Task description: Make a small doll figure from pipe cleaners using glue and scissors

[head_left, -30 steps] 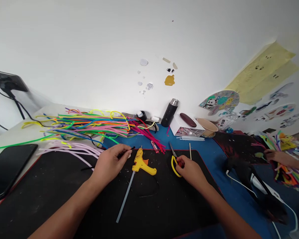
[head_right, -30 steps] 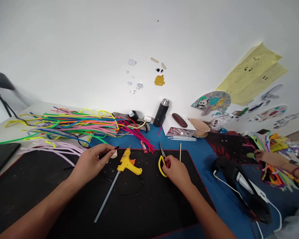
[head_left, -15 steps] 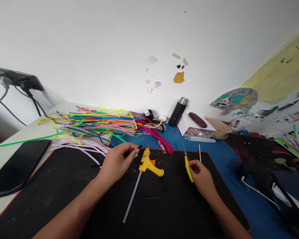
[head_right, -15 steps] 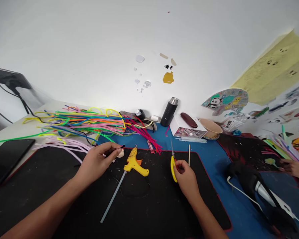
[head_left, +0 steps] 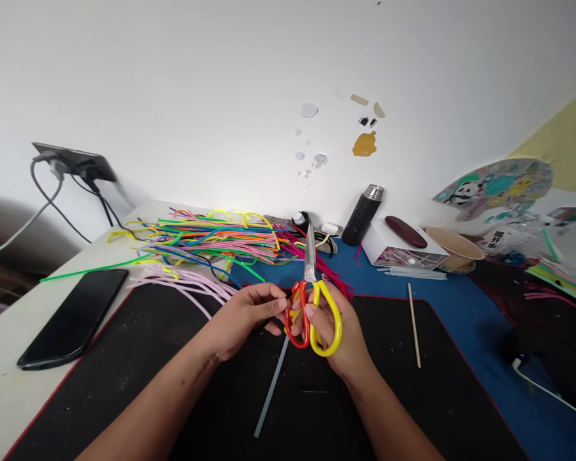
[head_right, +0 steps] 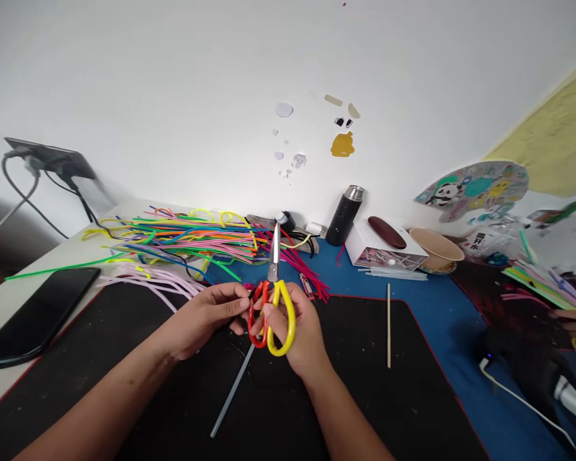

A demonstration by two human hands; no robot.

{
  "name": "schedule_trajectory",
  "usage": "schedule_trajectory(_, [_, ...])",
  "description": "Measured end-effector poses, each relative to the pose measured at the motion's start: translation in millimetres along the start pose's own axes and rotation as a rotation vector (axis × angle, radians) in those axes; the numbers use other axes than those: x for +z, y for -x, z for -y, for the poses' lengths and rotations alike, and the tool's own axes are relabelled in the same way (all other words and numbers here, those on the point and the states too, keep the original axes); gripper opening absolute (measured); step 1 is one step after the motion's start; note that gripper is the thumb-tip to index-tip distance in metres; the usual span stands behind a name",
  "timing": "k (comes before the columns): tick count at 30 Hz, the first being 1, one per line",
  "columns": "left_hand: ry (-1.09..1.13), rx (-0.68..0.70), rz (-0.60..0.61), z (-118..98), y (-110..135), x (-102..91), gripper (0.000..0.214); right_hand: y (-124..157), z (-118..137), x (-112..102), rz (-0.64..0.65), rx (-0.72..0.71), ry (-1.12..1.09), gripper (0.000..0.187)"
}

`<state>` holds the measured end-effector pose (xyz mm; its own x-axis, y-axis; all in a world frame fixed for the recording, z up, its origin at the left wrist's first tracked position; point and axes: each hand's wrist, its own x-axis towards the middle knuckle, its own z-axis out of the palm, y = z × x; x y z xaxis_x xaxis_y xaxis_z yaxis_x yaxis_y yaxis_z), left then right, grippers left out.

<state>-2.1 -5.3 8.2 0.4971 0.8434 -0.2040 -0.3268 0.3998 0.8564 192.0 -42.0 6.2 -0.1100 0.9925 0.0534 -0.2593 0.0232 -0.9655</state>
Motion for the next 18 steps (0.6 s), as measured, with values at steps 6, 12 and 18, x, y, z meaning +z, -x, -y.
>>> schedule_trajectory(6, [0.285,-0.064,-0.01,-8,2,-7.0,0.032,-27,8,21,0.092,-0.011,-0.132,0.028])
schedule_trajectory(12, [0.358,-0.073,-0.05,-10,-1,-6.3,0.032,-38,-2,23,0.132,0.058,-0.328,0.034])
schedule_trajectory(18, [0.3,-0.133,-0.064,-5,-1,-4.6,0.028,-31,-12,10,0.185,0.088,-0.439,0.043])
